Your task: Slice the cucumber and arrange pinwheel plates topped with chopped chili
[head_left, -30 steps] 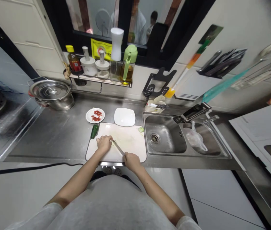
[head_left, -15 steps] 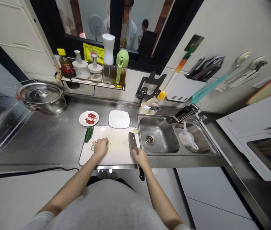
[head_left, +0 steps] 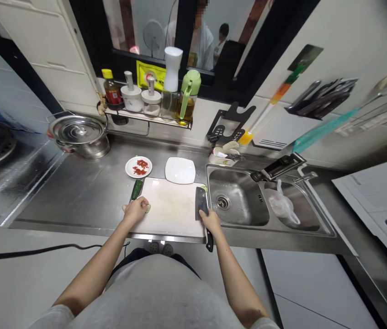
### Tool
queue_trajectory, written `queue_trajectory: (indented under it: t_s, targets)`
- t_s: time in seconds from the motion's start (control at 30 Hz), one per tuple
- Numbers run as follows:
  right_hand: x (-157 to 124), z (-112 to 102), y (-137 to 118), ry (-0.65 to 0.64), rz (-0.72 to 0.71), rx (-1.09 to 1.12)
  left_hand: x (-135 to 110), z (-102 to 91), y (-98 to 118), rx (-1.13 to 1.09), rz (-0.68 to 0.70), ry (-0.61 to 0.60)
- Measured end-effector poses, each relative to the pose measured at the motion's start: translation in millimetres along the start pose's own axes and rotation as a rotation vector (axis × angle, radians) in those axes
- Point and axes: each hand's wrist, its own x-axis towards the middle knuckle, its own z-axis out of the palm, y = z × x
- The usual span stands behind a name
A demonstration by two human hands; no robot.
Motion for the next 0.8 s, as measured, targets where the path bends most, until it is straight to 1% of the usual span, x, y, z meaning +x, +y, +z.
queue_trajectory:
  t_s: [0.1, 0.17, 0.4, 0.6, 0.8]
  targets:
    - [-0.9, -0.9, -0.1, 0.052, 0.012, -0.101, 2.1, 2.6, -5.8, 0.035, 0.017, 0.025]
    - [-1.7, -1.8, -1.0, 0.057, 0.034, -0.148, 2.5, 4.8, -6.3, 0.073, 0.036, 0.039]
    - [-6.5, -4.1, -7.7, 0.097, 0.075, -0.200, 0.9, 8.2, -7.6, 0.153, 0.083, 0.101]
    - [-10.0, -7.5, -13.1, 0.080, 0.142, -0.251, 1.6, 7.4, -12.2, 0.159, 0.077, 0.111]
    - [-11.2, -8.9, -19.9, 0.063, 0.156, -0.292, 0.3, 8.3, -12.9, 0.140, 0.078, 0.121]
